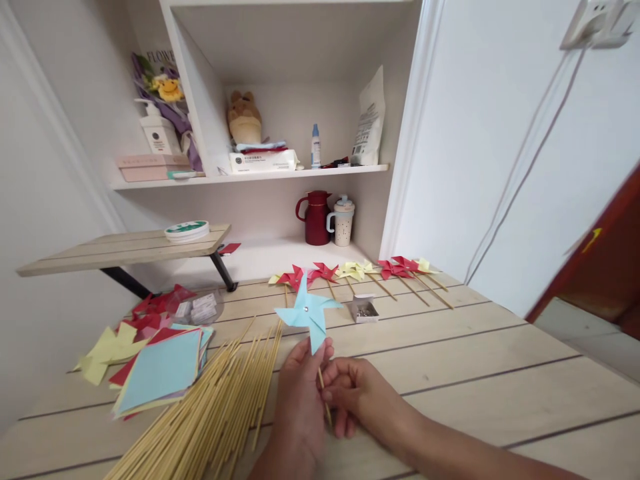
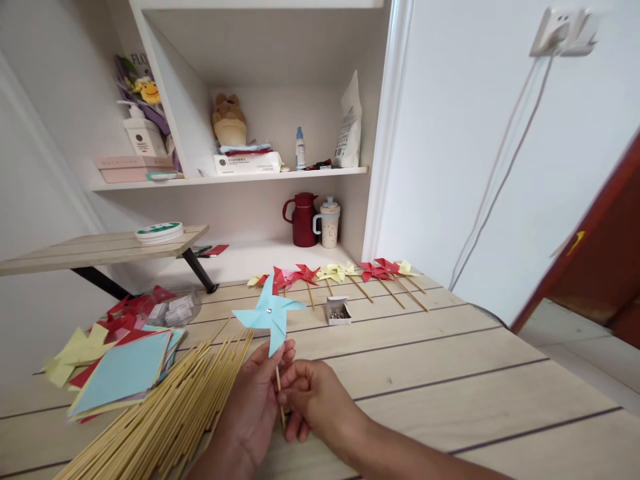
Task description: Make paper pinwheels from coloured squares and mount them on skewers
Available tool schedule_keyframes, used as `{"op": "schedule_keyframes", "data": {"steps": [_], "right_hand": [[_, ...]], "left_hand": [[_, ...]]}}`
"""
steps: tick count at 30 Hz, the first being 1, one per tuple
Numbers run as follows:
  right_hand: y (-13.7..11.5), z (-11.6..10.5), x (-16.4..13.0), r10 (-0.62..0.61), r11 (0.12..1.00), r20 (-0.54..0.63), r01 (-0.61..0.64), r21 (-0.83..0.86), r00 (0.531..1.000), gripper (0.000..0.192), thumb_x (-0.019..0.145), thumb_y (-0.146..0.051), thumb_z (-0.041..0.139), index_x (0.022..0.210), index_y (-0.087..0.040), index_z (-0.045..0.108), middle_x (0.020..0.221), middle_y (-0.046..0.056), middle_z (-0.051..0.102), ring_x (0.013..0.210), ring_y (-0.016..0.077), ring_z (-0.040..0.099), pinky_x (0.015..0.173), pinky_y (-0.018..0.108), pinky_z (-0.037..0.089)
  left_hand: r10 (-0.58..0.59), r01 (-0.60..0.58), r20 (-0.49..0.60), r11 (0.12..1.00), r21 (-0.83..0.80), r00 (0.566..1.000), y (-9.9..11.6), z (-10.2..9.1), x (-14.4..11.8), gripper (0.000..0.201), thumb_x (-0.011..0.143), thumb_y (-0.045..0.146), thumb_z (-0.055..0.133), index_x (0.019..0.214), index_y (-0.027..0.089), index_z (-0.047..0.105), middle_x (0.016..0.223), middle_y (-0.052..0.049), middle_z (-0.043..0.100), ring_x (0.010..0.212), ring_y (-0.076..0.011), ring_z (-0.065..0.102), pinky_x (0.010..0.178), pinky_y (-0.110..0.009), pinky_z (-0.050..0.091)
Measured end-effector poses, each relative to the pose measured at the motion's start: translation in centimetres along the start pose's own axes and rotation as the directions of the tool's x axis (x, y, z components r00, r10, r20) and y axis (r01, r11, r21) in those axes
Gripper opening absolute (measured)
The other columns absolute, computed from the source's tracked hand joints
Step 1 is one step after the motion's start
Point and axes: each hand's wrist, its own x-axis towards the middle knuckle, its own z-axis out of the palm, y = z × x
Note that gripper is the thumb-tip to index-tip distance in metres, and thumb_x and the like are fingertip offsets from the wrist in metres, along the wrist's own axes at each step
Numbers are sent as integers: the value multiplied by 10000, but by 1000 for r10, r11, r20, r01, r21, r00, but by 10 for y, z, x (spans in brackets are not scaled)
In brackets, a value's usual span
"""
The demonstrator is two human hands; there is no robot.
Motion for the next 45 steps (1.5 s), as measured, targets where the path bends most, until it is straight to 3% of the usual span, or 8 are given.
{"op": "schedule_keyframes", "data": {"steps": [7,14,19,26,35,39,42,45], "right_hand": [[-6,-5,0,-50,999,7,49,16,999,242,645,-337,696,755,-156,581,595,-6,670,361,74,532,381,182,374],[-13,-10,1,-67,996,2,66,59,998,281,634,-359,735,753,-146,596,586,5,673,360,71,507,406,198,378],[-14,-13,2,-79,991,-7,80,111,997,275,654,-355,744,765,-137,618,645,19,695,380,60,521,420,191,392],[-17,-19,2,-62,991,-58,68,117,996,324,642,-397,787,753,-141,621,653,19,698,412,75,560,435,197,419],[-20,-18,-2,-67,993,-45,71,93,997,403,643,-480,790,771,-136,623,683,20,698,407,61,547,447,199,418],[-16,-15,-2,-89,991,-29,91,101,996,450,713,-534,728,945,-174,590,742,21,721,427,94,600,434,201,414],[-15,-14,1,-74,993,-48,78,89,996,459,625,-452,797,917,-176,576,689,6,712,425,106,604,424,198,405],[-14,-15,5,-53,994,-97,61,87,994,437,528,-369,833,815,-165,573,625,-6,694,410,96,577,450,214,440]], "left_hand": [[-30,20,77,992,125,997,-8,-12,11,367,692,480,773,783,164,612,635,39,543,402,-59,426,374,-194,273],[28,-37,68,992,122,997,-13,-19,20,487,648,502,798,902,95,718,769,-71,666,550,-110,533,466,-227,346],[62,-80,121,986,148,991,-15,-21,20,457,667,506,780,898,114,738,649,-27,635,514,-106,495,523,-249,388],[77,-120,218,974,193,973,-12,-19,22,414,675,542,757,701,130,724,532,-8,559,546,-149,535,576,-280,429],[96,-128,146,966,224,985,-10,-21,19,304,633,420,814,693,130,748,570,-21,611,561,-140,532,590,-271,429],[123,-137,87,974,182,989,-7,-23,21,288,632,413,814,662,138,733,562,-9,601,552,-129,508,563,-257,409],[125,-124,-5,985,117,992,-5,-24,25,302,561,394,859,673,141,740,648,-25,650,639,-141,553,619,-250,436],[130,-130,-1,986,104,991,-7,-23,27,298,539,385,876,648,147,733,651,-18,645,671,-145,560,659,-253,448]]}}
